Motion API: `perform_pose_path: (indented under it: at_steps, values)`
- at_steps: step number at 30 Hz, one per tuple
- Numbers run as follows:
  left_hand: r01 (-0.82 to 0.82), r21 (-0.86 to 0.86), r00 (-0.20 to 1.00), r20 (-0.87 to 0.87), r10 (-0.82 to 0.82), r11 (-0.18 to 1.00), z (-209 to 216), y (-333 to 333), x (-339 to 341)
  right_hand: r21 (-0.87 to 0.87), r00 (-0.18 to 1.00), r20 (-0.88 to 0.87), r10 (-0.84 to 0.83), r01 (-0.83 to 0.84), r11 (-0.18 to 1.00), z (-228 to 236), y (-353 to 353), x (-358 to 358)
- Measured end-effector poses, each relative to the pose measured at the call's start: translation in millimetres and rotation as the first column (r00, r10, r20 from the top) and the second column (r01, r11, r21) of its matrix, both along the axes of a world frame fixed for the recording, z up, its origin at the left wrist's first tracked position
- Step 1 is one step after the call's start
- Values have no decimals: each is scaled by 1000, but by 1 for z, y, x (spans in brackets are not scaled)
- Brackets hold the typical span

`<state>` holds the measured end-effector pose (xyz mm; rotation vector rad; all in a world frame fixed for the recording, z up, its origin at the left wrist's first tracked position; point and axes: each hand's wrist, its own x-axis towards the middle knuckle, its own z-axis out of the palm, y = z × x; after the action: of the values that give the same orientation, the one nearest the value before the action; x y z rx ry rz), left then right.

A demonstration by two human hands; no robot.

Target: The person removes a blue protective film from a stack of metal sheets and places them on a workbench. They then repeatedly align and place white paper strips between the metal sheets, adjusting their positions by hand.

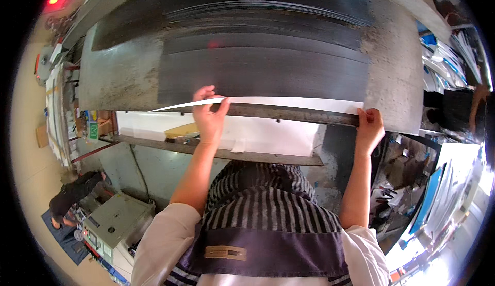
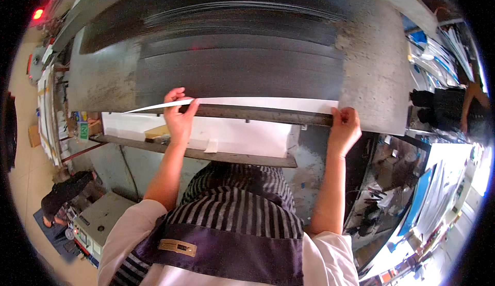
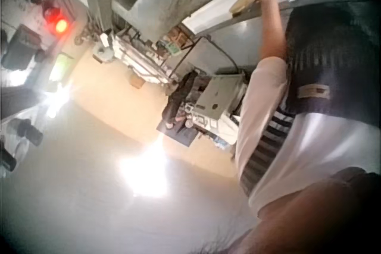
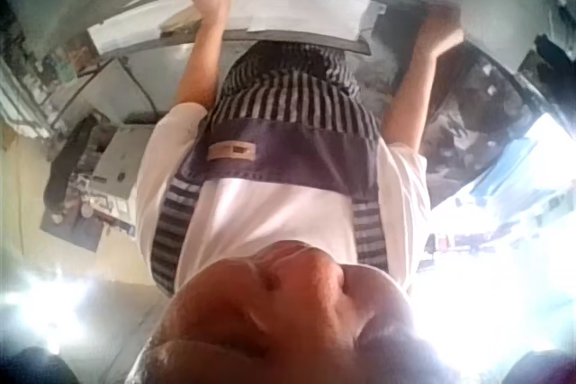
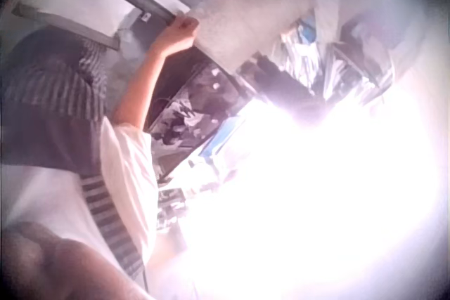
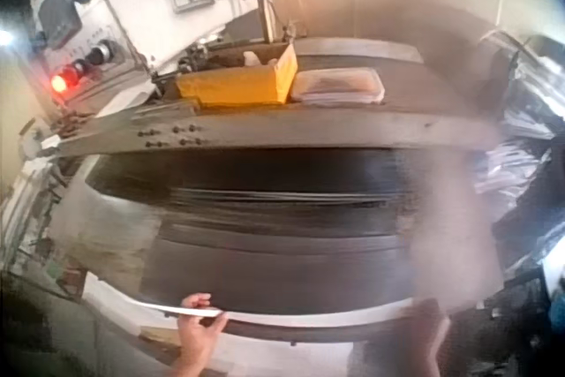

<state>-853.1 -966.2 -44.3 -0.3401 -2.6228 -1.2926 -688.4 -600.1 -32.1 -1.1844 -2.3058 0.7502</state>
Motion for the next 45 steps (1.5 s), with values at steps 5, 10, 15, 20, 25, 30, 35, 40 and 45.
perform_pose_path:
  at_steps: [5, 10, 15, 20, 25, 30, 35, 40, 45]
  values:
    - [-2, 6, 1000, 17, 2, 1000, 4, 6, 2, 66, 922, 382, 64, -97, 993, 14, 14, -8]
    - [-7, 18, 995, -101, 9, 1000, -5, 2, 2, 428, 918, 356, 172, -324, 844, 32, -8, -29]
    - [15, 47, 997, -77, -12, 999, -3, 7, -2, 117, 573, 30, 819, -816, 566, 32, -123, -74]
    - [-92, 213, 980, 190, 51, 973, 9, -12, -8, 304, 501, 78, 862, -836, 458, 12, -148, -88]
    - [-156, 195, 974, 196, 118, 968, 1, -84, -39, 303, 491, 81, 868, -841, 448, 10, -150, -89]
    - [-212, -11, 972, 98, 212, 977, 0, -107, -47, 317, 506, 88, 858, -831, 458, 10, -150, -89]
    - [-245, 7, 969, 23, 245, 970, -1, -103, -42, 308, 507, 93, 857, -833, 460, 8, -151, -90]
    - [-262, 44, 965, 15, 262, 964, 1, -99, -42, 310, 511, 83, 855, -829, 465, 7, -151, -90]
    - [-309, -10, 951, 29, 309, 951, 0, -103, -45, 316, 512, 79, 855, -827, 466, 9, -152, -92]
